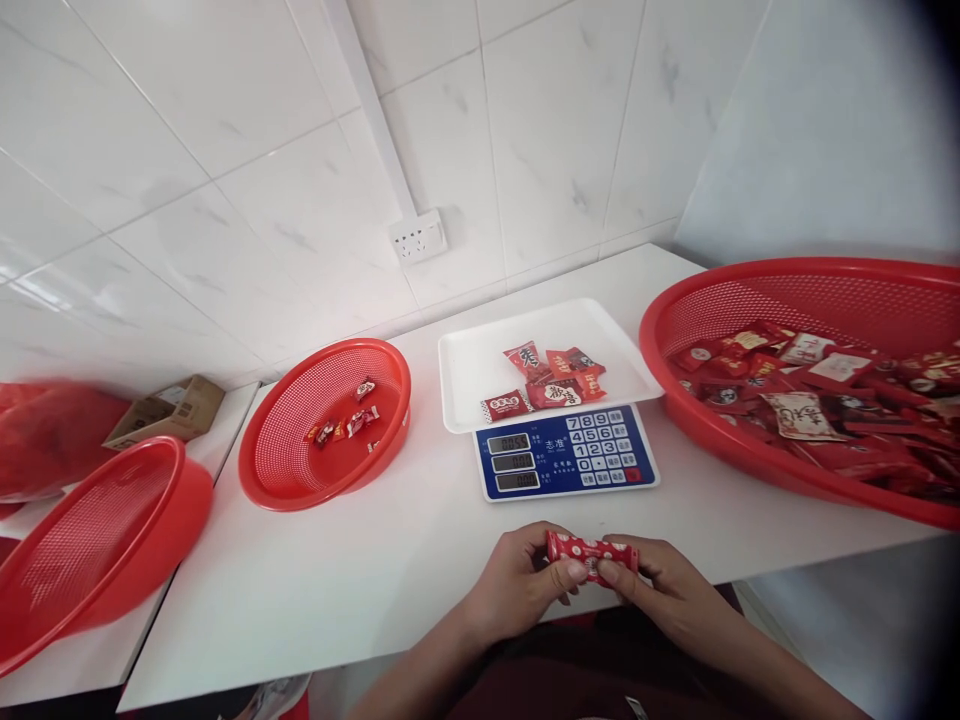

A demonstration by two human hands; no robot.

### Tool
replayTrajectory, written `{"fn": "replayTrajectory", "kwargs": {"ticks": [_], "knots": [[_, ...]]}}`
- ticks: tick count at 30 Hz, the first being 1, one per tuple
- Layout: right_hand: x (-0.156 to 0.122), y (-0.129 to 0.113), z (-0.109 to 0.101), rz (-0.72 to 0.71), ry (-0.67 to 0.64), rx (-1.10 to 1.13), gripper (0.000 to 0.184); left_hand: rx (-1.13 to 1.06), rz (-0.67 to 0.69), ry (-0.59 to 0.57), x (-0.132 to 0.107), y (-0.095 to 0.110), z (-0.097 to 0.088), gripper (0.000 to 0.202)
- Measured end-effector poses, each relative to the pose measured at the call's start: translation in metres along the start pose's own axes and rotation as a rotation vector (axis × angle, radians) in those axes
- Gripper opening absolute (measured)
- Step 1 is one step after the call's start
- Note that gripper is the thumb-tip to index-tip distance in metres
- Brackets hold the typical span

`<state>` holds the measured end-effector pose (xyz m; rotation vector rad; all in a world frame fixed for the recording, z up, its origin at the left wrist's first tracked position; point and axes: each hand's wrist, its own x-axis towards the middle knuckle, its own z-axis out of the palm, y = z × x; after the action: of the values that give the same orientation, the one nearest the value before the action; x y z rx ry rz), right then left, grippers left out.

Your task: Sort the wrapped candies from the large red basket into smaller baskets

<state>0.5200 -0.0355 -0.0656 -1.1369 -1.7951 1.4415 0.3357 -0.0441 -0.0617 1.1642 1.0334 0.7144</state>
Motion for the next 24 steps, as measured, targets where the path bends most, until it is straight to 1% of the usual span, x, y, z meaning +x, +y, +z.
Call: {"fn": "replayTrajectory", "kwargs": {"ticks": [1, 3, 5, 7, 10, 11, 13, 16, 18, 19, 21, 24], "knots": [[0.0, 0.002, 0.0, -0.017, 0.012, -0.004, 0.043, 0.009, 0.014, 0.009, 0.001, 0.003, -0.001, 0.051], [0.0, 0.008, -0.001, -0.054, 0.029, 0.005, 0.043, 0.118, 0.095, 0.061, 0.002, 0.015, -0.007, 0.042], [-0.001, 0.013, -0.001, -0.068, 0.029, 0.036, 0.041, 0.295, 0.227, 0.161, 0.006, 0.034, -0.015, 0.032], [-0.002, 0.016, -0.002, -0.047, 0.022, 0.059, 0.039, 0.424, 0.331, 0.296, 0.013, 0.057, -0.026, 0.026], [-0.002, 0.02, -0.001, -0.007, 0.032, 0.053, 0.039, 0.575, 0.401, 0.522, 0.037, 0.091, -0.045, 0.025], [-0.001, 0.021, 0.0, -0.001, 0.036, 0.049, 0.039, 0.61, 0.413, 0.577, 0.047, 0.099, -0.051, 0.025], [-0.001, 0.022, 0.002, 0.003, 0.041, 0.042, 0.04, 0.664, 0.422, 0.62, 0.07, 0.111, -0.063, 0.029], [-0.003, 0.022, 0.001, 0.01, 0.046, 0.016, 0.041, 0.773, 0.429, 0.609, 0.095, 0.116, -0.079, 0.028], [-0.005, 0.022, -0.002, 0.023, 0.067, -0.008, 0.042, 0.842, 0.459, 0.604, 0.099, 0.114, -0.086, 0.026], [-0.006, 0.021, -0.005, 0.03, 0.084, -0.02, 0.043, 0.867, 0.48, 0.611, 0.097, 0.112, -0.088, 0.024], [-0.008, 0.021, -0.01, 0.045, 0.117, -0.038, 0.045, 0.892, 0.524, 0.633, 0.083, 0.105, -0.09, 0.023], [-0.008, 0.021, -0.018, 0.06, 0.161, -0.069, 0.047, 0.887, 0.574, 0.657, 0.051, 0.088, -0.086, 0.022]]}}
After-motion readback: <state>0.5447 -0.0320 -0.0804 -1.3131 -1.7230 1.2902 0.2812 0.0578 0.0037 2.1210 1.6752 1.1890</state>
